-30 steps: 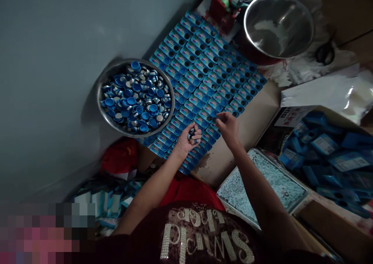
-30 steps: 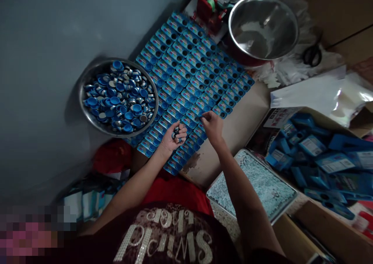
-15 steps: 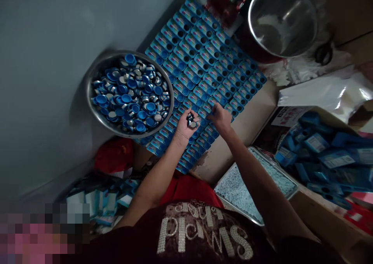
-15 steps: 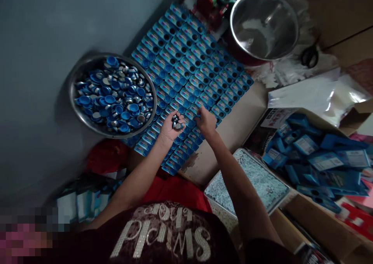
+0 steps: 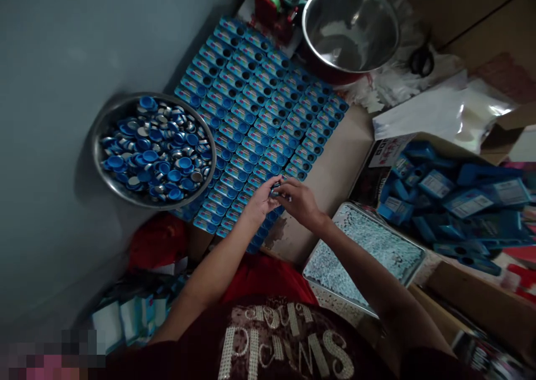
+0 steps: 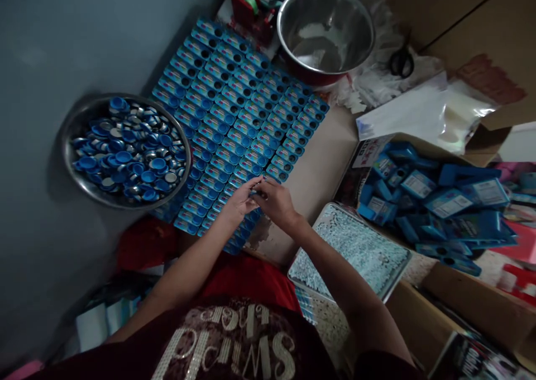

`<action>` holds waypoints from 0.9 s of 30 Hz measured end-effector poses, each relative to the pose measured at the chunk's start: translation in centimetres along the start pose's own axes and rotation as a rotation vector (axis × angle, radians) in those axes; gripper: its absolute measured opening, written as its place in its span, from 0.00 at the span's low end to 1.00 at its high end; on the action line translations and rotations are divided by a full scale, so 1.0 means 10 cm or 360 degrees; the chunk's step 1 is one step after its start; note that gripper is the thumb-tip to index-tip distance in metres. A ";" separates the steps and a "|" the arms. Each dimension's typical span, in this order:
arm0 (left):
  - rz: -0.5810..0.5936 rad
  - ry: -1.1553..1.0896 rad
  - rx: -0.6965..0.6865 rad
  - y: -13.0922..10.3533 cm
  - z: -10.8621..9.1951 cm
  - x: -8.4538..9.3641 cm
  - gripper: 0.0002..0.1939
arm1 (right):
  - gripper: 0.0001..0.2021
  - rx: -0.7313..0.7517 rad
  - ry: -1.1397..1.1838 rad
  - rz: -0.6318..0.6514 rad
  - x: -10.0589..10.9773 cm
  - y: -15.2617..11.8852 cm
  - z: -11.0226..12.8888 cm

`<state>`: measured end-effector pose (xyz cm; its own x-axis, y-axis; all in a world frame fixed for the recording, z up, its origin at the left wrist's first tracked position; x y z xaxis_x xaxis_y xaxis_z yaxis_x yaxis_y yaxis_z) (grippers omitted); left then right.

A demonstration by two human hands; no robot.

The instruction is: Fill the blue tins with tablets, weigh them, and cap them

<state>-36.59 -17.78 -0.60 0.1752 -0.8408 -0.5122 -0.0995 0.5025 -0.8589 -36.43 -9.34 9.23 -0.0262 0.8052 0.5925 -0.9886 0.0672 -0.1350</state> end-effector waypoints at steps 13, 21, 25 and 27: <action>0.0048 0.0362 -0.0150 0.15 0.03 -0.38 0.11 | 0.17 -0.0888 0.0412 -0.0486 0.53 -0.20 -0.76; -0.0012 0.0504 -0.0240 0.14 -0.05 -0.43 0.15 | 0.27 -0.1013 0.0703 -0.0559 0.62 -0.23 -0.94; 0.0019 0.0464 -0.0197 0.13 -0.10 -0.50 0.14 | 0.26 -0.1042 0.1021 -0.0521 0.48 -0.22 -1.01; 0.0018 0.0418 -0.0186 0.12 -0.13 -0.51 0.14 | 0.24 -0.1055 0.1206 -0.0526 0.43 -0.25 -1.09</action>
<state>-38.89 -13.12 1.01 -0.0847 -0.8663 -0.4923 -0.2146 0.4983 -0.8400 -32.48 0.39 3.50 0.5545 0.8301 0.0597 -0.6452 0.4741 -0.5992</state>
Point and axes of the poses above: each hand's wrist, its own y-axis towards the middle knuckle, its own x-axis out of the back of the hand, z = x × y, the point moved 10 cm from there along y, towards the middle knuckle
